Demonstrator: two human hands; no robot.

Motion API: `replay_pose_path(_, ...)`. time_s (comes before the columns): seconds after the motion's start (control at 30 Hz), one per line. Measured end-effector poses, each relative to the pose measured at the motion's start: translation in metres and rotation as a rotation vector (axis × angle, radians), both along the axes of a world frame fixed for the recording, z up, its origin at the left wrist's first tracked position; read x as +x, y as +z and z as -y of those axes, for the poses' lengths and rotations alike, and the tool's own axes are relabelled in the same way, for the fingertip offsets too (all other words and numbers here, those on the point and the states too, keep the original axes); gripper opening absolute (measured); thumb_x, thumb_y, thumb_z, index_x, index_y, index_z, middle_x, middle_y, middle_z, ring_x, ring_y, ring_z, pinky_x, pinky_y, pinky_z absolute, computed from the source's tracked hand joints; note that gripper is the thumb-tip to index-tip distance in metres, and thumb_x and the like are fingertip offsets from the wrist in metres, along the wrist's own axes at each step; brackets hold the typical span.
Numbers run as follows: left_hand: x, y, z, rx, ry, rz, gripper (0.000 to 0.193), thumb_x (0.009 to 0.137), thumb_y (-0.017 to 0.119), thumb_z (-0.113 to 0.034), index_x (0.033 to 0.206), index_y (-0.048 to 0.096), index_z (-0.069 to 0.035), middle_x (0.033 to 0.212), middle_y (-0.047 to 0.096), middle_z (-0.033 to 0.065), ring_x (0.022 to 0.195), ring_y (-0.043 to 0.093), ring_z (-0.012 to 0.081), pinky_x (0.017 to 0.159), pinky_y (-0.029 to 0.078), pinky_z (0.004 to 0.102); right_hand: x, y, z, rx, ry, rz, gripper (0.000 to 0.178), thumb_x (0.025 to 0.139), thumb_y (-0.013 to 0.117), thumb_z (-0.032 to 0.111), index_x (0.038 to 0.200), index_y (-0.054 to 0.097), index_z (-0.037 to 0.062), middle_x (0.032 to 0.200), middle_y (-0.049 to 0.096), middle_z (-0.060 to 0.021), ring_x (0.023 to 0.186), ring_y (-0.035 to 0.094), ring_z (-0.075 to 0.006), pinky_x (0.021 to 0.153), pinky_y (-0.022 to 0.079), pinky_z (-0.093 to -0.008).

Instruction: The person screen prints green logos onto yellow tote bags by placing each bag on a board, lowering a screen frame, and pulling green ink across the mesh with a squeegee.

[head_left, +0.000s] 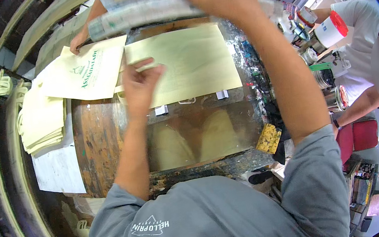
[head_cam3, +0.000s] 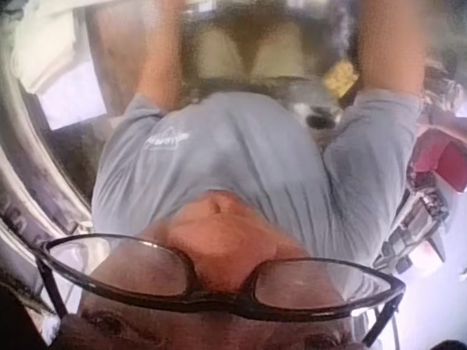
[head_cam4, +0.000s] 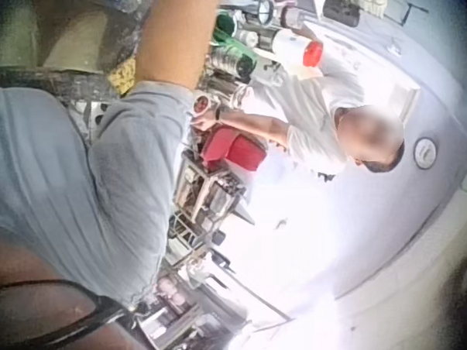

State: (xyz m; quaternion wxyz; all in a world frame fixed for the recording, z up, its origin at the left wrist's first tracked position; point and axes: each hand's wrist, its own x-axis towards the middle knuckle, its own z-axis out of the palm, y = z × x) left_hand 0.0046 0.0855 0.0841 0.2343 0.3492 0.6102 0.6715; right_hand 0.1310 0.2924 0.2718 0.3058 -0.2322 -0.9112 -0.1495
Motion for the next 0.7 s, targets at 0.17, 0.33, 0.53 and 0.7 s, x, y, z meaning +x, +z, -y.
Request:
replay_pose_path(0.17,-0.007,0.047,0.039,-0.040,-0.005,0.047,0.072,0.081,0.096,-0.019,0.140,0.060,0.004,0.124,0.073,0.0156,0.113,0.071,0.0216,0.101,0.056,0.0355,0.048,-0.078,0.038,-0.110,0.064,0.139,0.051,0.087,0.081,0.044,0.120,0.062,0.0104,0.105,0.068,-0.0106,0.107,0.066,-0.0333,0.086,0.045,-0.0511)
replay_pose_path(0.33,0.003,-0.082,0.078,-0.130,0.108,-0.180,0.105,0.070,0.102,-0.030,0.156,0.051,0.001,0.124,0.077,0.0151,0.111,0.072,0.0233,0.100,0.054,0.0368,0.051,-0.130,0.028,-0.406,0.077,0.281,0.064,0.078,0.090,0.028,0.129,0.055,0.0114,0.114,0.066,-0.0123,0.114,0.063,-0.0363,0.089,0.046,-0.0569)
replay_pose_path(0.53,0.008,-0.117,0.092,-0.401,0.240,-0.684,0.121,0.062,0.099,-0.052,0.159,0.048,-0.001,0.108,0.076,0.0077,0.100,0.063,0.0258,0.098,0.035,0.0427,0.072,-0.175,0.073,-0.401,0.019,0.396,0.060,0.075,0.089,0.021,0.127,0.059,0.0149,0.112,0.064,-0.0092,0.110,0.062,-0.0330,0.091,0.043,-0.0519)
replay_pose_path(0.7,0.009,-0.118,0.096,-0.358,0.220,-0.633,0.125,0.058,0.100,-0.051,0.160,0.047,0.000,0.114,0.076,0.0064,0.098,0.058,0.0269,0.097,0.036,0.0419,0.075,-0.210,0.082,-0.268,0.013,0.221,0.046,0.074,0.086,0.016,0.113,0.063,0.0156,0.102,0.060,-0.0063,0.102,0.058,-0.0300,0.094,0.039,-0.0493)
